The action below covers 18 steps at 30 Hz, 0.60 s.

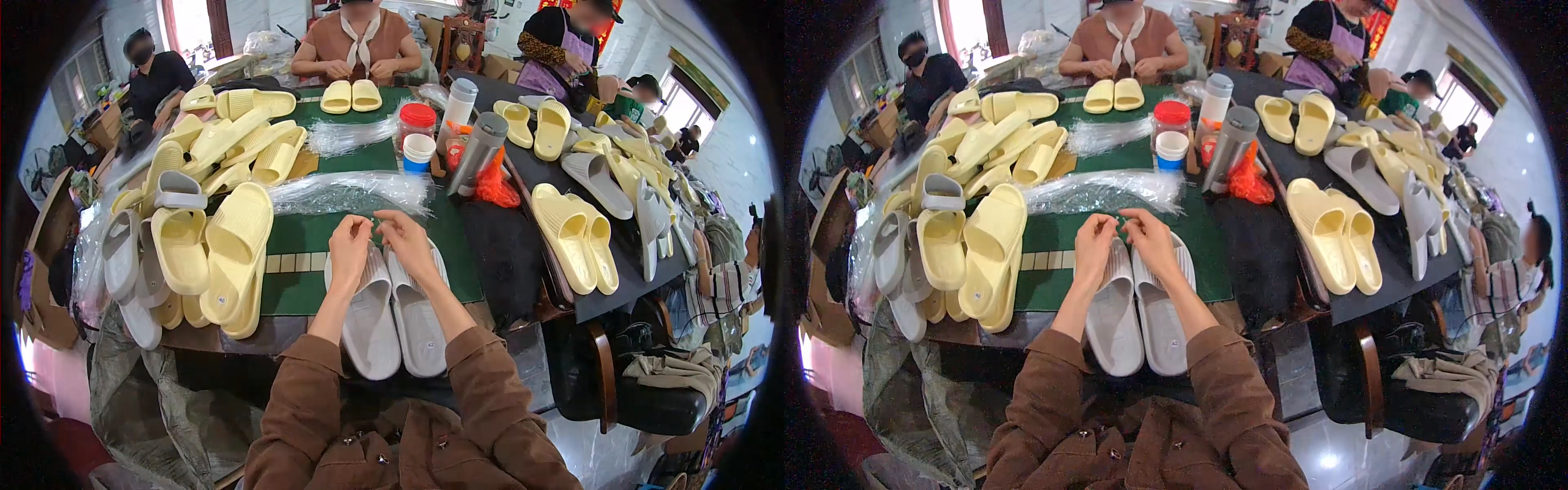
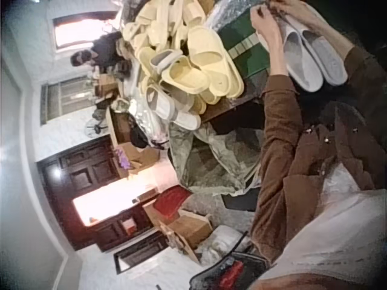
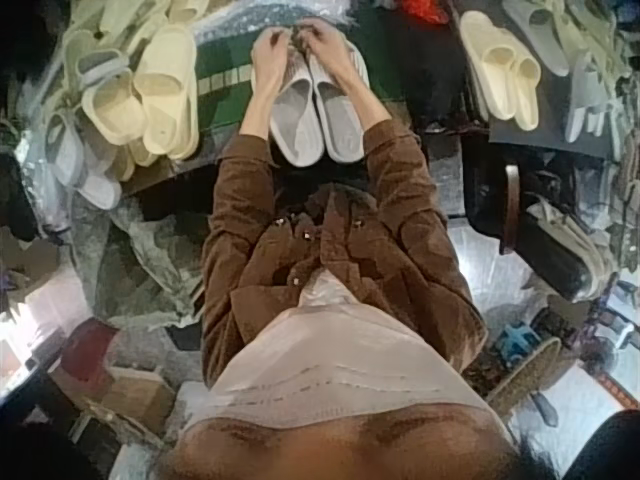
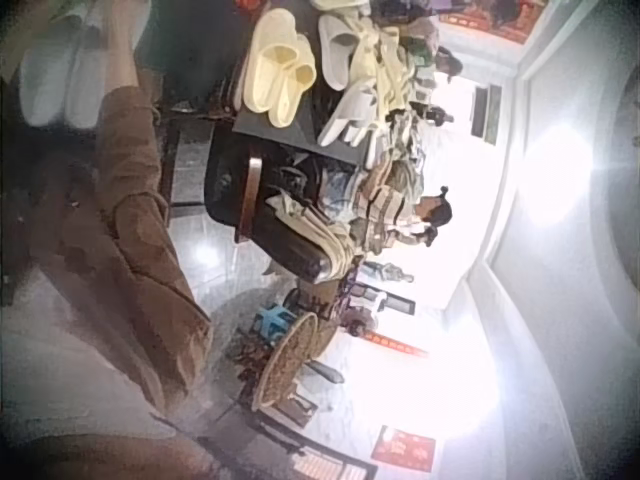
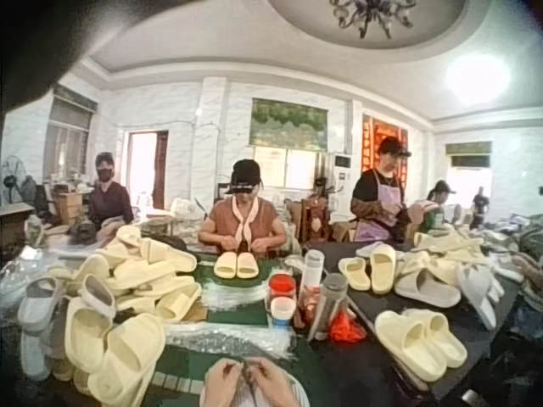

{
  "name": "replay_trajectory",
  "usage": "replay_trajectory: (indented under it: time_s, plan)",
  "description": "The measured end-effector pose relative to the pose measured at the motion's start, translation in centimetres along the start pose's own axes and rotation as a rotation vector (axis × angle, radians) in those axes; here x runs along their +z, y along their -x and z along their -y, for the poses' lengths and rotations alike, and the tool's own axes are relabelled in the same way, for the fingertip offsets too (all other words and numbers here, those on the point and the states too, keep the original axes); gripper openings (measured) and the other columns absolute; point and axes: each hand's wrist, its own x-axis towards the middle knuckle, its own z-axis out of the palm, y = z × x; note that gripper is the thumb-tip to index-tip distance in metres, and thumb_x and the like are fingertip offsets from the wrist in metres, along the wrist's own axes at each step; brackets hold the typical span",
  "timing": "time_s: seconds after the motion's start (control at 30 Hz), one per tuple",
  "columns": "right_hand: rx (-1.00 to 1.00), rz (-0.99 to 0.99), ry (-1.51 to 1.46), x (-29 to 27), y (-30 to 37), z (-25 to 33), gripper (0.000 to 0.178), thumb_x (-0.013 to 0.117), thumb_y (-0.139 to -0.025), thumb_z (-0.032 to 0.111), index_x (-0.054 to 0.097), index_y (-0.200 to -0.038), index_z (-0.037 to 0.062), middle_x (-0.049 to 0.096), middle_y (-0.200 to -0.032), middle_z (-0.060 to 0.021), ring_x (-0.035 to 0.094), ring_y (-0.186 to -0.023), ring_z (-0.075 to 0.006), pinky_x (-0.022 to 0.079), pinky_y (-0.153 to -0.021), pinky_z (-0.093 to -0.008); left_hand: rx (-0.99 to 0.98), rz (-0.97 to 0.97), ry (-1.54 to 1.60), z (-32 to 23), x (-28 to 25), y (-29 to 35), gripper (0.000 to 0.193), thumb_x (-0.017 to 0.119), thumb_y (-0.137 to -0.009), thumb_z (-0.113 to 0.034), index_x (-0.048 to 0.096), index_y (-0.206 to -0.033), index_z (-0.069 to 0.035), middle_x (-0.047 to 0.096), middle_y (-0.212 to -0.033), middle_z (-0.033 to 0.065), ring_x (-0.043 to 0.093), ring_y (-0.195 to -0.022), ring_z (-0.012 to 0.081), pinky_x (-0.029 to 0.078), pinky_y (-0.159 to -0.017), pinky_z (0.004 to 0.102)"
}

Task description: The person assembles yellow and white plastic slippers by hand at a workbench. They pick up pairs, insert small fasteners into the straps, and place the finished pairs onto a pile. Other workers are visible in the background performing similar tasks.

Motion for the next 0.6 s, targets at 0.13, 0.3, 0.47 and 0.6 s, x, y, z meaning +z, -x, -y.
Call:
replay_trajectory:
  time_s: [0.13, 0.3, 0.47, 0.6]
  plan:
    - [-0.007, 0.006, 0.057, 0.3, 0.0, 0.5, 0.019, 0.056, -0.090, 0.008, 0.068, -0.104, 0.0024, 0.065, -0.075, -0.0032, 0.056, -0.062, -0.0086, 0.046, -0.058, -0.0252, 0.042, -0.004, 0.034, 0.9, 0.0, -0.2, 0.014, 0.060, -0.089, -0.012, 0.063, -0.089, 0.001, 0.063, -0.078, 0.0045, 0.056, -0.071, 0.0094, 0.045, -0.065, 0.0265]
    - [0.041, 0.016, 0.117, -0.3, 0.0, 0.2, 0.020, 0.059, -0.090, 0.013, 0.069, -0.103, 0.0016, 0.069, -0.084, -0.0045, 0.054, -0.064, -0.0069, 0.046, -0.059, -0.0240, 0.078, 0.015, -0.026, 0.4, 0.2, 0.0, 0.013, 0.060, -0.089, -0.011, 0.063, -0.088, 0.001, 0.063, -0.075, 0.0038, 0.055, -0.069, 0.0094, 0.045, -0.063, 0.0264]
    - [0.045, 0.014, 0.100, -0.2, 0.0, 0.1, 0.019, 0.060, -0.089, 0.012, 0.069, -0.101, 0.0003, 0.069, -0.084, -0.0041, 0.056, -0.066, -0.0076, 0.046, -0.060, -0.0238, 0.070, 0.008, -0.022, 0.2, 0.3, 0.0, 0.013, 0.060, -0.088, -0.011, 0.063, -0.087, 0.001, 0.063, -0.073, 0.0034, 0.055, -0.067, 0.0091, 0.045, -0.062, 0.0265]
    - [0.044, -0.004, 0.069, -0.2, 0.1, 0.4, 0.018, 0.061, -0.089, 0.012, 0.068, -0.100, -0.0010, 0.069, -0.084, -0.0039, 0.057, -0.067, -0.0082, 0.046, -0.061, -0.0239, 0.051, 0.027, -0.016, -0.1, 0.2, 0.1, 0.013, 0.061, -0.088, -0.011, 0.064, -0.086, 0.001, 0.063, -0.073, 0.0033, 0.055, -0.067, 0.0091, 0.045, -0.061, 0.0265]
